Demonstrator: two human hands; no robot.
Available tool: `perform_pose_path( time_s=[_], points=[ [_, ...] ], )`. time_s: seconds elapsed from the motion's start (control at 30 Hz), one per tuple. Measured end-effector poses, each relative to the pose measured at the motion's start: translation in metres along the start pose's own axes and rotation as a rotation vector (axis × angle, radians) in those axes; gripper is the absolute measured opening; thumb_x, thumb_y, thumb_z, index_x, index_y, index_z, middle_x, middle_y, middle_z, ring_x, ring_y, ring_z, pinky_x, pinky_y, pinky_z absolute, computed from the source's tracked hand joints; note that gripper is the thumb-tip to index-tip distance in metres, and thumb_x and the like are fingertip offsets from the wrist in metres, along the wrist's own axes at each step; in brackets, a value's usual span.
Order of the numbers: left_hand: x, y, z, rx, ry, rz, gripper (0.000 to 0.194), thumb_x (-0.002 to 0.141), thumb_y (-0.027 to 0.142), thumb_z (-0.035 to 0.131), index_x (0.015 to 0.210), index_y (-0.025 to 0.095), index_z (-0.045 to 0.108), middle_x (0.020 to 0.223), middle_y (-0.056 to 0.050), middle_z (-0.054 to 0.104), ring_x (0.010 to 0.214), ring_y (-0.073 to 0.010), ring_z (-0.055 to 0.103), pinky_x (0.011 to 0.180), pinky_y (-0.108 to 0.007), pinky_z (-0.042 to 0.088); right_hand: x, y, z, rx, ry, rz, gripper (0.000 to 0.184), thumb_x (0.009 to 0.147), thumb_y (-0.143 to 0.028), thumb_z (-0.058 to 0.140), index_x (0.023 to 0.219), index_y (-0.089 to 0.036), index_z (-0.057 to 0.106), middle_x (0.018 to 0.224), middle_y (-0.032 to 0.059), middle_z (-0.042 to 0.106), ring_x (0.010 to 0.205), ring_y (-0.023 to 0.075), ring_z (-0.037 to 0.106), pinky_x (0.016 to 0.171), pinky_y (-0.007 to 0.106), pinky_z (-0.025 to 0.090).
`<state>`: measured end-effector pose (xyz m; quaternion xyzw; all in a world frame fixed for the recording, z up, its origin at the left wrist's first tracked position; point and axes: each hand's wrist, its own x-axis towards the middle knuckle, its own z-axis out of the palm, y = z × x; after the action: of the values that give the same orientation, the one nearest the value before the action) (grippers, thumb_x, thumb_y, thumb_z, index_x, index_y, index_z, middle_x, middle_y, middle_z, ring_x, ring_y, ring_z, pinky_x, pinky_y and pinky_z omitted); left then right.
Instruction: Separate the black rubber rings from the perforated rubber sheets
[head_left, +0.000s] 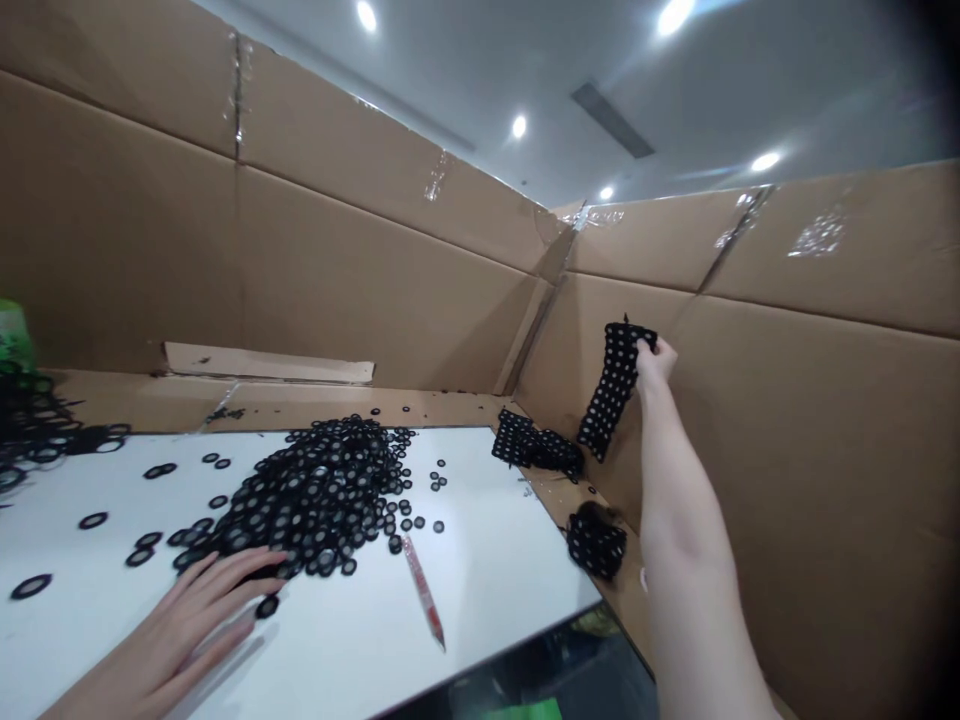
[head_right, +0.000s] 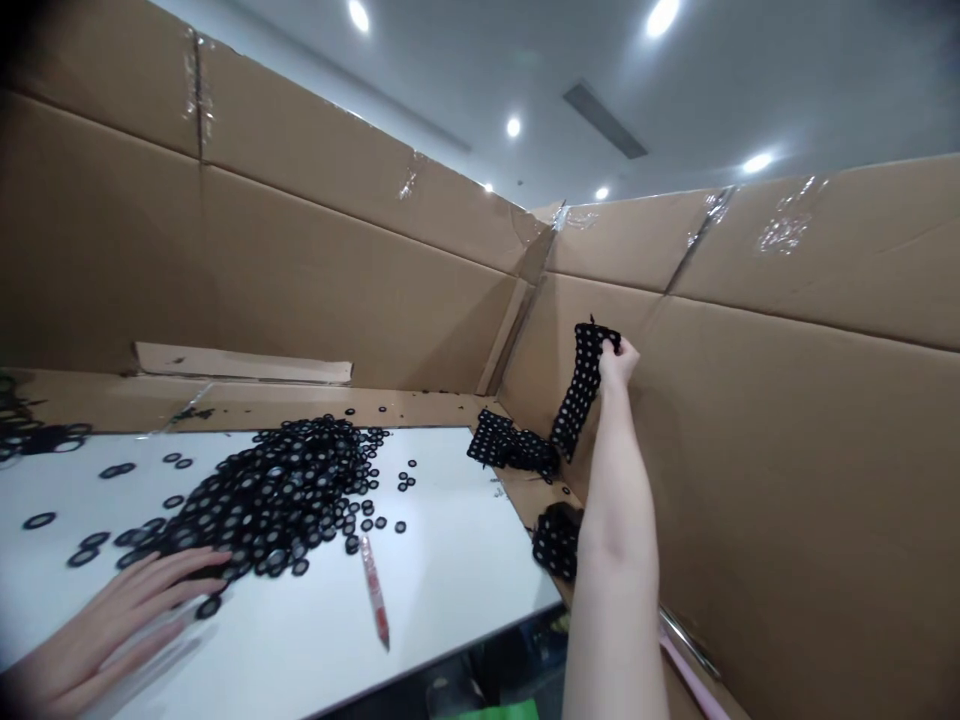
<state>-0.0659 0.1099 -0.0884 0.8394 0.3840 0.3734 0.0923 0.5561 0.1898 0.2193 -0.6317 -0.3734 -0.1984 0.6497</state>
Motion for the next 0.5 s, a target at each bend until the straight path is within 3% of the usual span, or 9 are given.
perform_pose_path(
  time_s=[0.17,0.27,0.4,0.43,0.5],
  points=[
    [0.001,-0.006,-0.004,-0.008,-0.039,0.033,0.033,0.084,0.050,0.040,0.108,0.037,0.059,0.123,0.007,0.055,0.114,-0.0228,0.049,0.105,-0.048,0.023,-0.003,-0.032,-0.009,0.009,0.001,-0.114,0.020,0.083,-0.016,0.048,0.098,-0.008,0.058,0.097,0.0105,0.064,0.088,0.0188,0.060,0.080,0.036,0.048],
    [0.007,-0.007,-0.014,-0.005,-0.027,0.044,0.032,0.084,0.049,0.040,0.107,0.035,0.059,0.122,0.008,0.055,0.115,-0.0227,0.048,0.104,-0.045,0.026,-0.012,-0.060,-0.017,-0.012,-0.047,-0.196,0.020,0.081,-0.016,0.047,0.094,-0.008,0.060,0.090,0.0094,0.065,0.083,0.0182,0.060,0.078,0.035,0.047],
    [0.021,0.013,-0.059,-0.020,-0.039,-0.020,0.030,0.085,0.042,0.043,0.107,0.027,0.056,0.121,0.007,0.053,0.114,-0.0217,0.047,0.101,-0.038,0.034,-0.052,-0.112,-0.026,-0.019,-0.187,-0.348,0.017,0.079,-0.026,0.052,0.085,-0.014,0.062,0.081,0.0050,0.064,0.077,0.0183,0.058,0.076,0.035,0.046],
    [0.024,0.023,-0.075,-0.044,-0.013,-0.084,0.031,0.084,0.042,0.044,0.109,0.025,0.053,0.121,0.004,0.052,0.114,-0.0218,0.046,0.101,-0.037,0.034,-0.068,-0.127,-0.028,-0.057,-0.266,-0.474,0.020,0.082,-0.029,0.048,0.088,-0.015,0.061,0.082,0.0052,0.063,0.078,0.0186,0.058,0.075,0.036,0.045],
    [0.029,0.047,-0.104,-0.115,0.078,-0.218,0.036,0.084,0.045,0.044,0.112,0.023,0.049,0.123,0.000,0.051,0.116,-0.0228,0.045,0.103,-0.039,0.031,-0.110,-0.160,-0.034,-0.017,-0.363,-0.537,0.018,0.083,-0.032,0.049,0.085,-0.019,0.061,0.079,0.0025,0.061,0.076,0.0181,0.056,0.074,0.033,0.044]
  ],
)
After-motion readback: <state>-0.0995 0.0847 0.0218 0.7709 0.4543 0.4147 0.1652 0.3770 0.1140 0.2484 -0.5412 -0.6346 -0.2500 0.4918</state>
